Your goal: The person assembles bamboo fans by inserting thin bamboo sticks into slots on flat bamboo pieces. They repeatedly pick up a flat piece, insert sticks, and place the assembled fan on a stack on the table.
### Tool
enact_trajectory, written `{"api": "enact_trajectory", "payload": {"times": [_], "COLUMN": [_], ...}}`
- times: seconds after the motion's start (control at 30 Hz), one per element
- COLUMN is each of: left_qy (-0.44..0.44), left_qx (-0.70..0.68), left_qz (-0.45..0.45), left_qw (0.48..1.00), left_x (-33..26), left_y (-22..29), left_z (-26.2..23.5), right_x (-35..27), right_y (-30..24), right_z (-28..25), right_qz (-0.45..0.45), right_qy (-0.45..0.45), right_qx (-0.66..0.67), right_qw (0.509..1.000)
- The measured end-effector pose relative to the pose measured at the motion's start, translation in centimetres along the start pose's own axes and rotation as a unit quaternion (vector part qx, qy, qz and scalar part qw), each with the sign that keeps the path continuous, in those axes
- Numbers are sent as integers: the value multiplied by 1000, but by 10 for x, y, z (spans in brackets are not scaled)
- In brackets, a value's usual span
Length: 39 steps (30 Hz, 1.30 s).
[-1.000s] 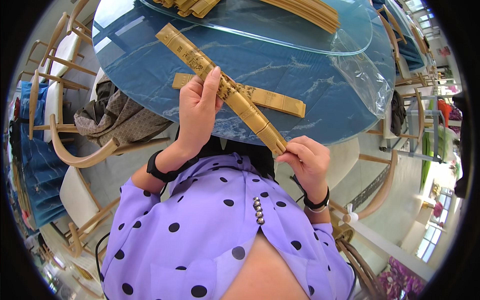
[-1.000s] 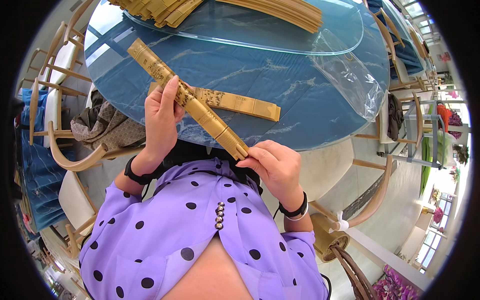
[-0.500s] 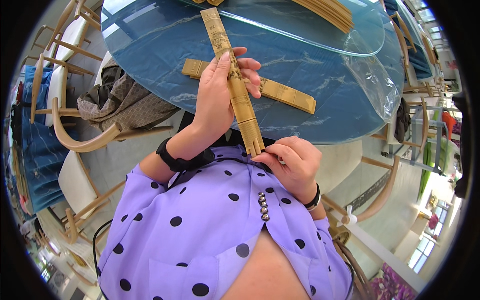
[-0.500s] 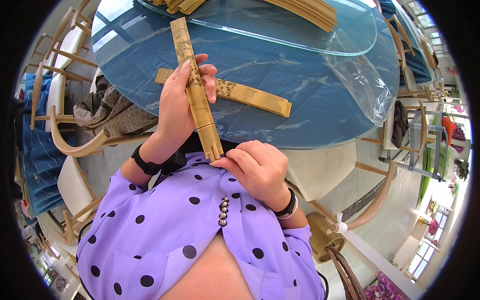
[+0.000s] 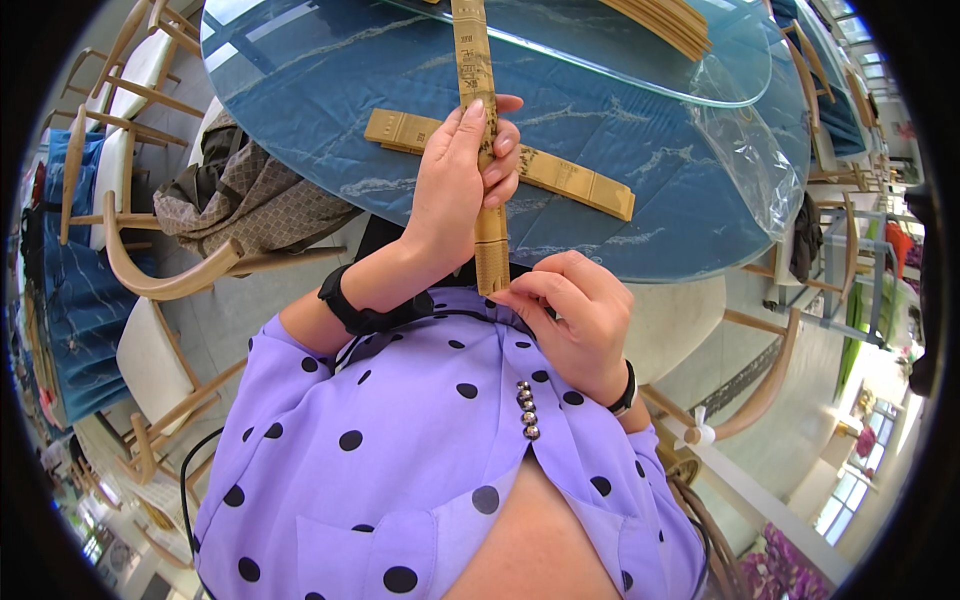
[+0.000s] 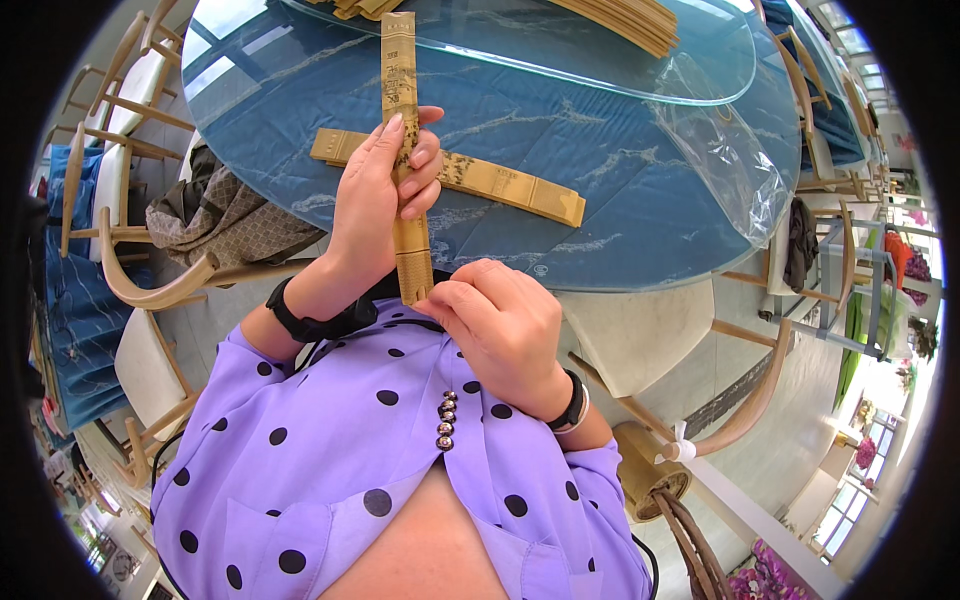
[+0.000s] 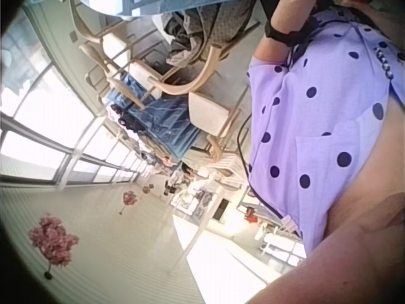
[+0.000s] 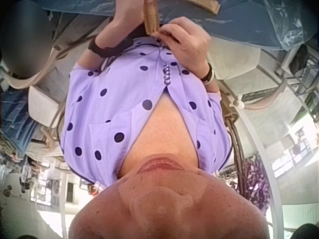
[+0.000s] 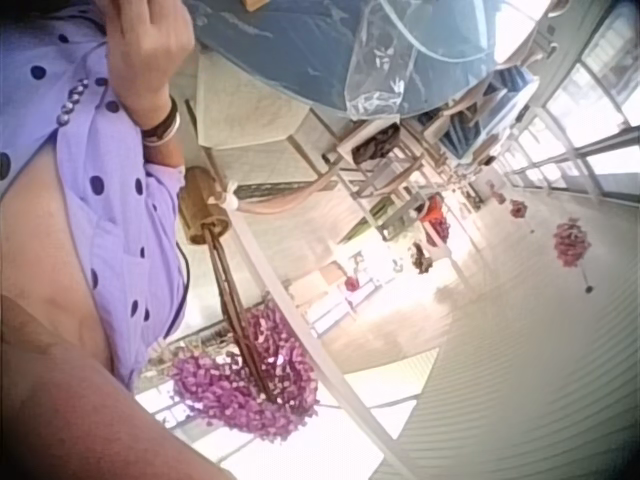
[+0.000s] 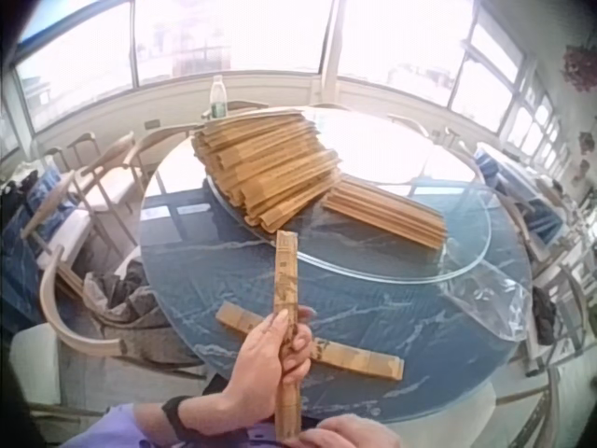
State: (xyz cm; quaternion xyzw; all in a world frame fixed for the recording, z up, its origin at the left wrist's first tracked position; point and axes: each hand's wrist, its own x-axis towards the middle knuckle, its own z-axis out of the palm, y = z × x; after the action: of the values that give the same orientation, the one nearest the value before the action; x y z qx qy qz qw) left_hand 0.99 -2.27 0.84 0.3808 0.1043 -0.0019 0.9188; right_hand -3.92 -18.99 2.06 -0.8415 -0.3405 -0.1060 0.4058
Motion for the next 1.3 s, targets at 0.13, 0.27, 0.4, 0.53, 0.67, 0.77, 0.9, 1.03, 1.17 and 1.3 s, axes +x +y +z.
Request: {"api": "enact_trajectory", "payload": {"times": [0.13, 0.27, 0.4, 0.53, 0.67, 0.77, 0.9, 1.03, 1.17, 1.3], "left_qy": [-7, -9, -24, -41, -32, -23, -11, -18, -37, -83], "left_qx": [-3, -4, -1, -10, -1, -3, -5, -10, 13, 38], "left_qz": [-7, -16, -33, -26, -33, -37, -51, -47, -36, -66], "left_qw": [1000, 1000, 999, 999, 999, 999, 999, 999, 999, 994], "left_x": [3, 4, 5, 8, 4, 5, -1, -2, -9, -17], "left_y": [0, 2, 1, 2, 2, -1, -4, 2, 0, 3], "left_z": [-3, -1, -3, -5, -2, -3, -2, 1, 8, 7], "right_x": [4, 10, 11, 8, 5, 6, 4, 10, 9, 15], "right_y": [3, 3, 8, 9, 9, 5, 7, 6, 11, 9], "right_z": [-1, -3, -4, -3, 2, 2, 2, -7, -11, -12], "right_qz": [-16, -48, -110, -137, -142, -141, -160, -173, -168, -136], "right_qy": [-18, -25, -35, -27, -20, -11, -10, -44, -47, -44], "right_qx": [-24, -14, -48, -78, -108, -135, -150, -133, -116, -78], "right_qw": [999, 998, 992, 987, 984, 981, 976, 975, 978, 987]}}
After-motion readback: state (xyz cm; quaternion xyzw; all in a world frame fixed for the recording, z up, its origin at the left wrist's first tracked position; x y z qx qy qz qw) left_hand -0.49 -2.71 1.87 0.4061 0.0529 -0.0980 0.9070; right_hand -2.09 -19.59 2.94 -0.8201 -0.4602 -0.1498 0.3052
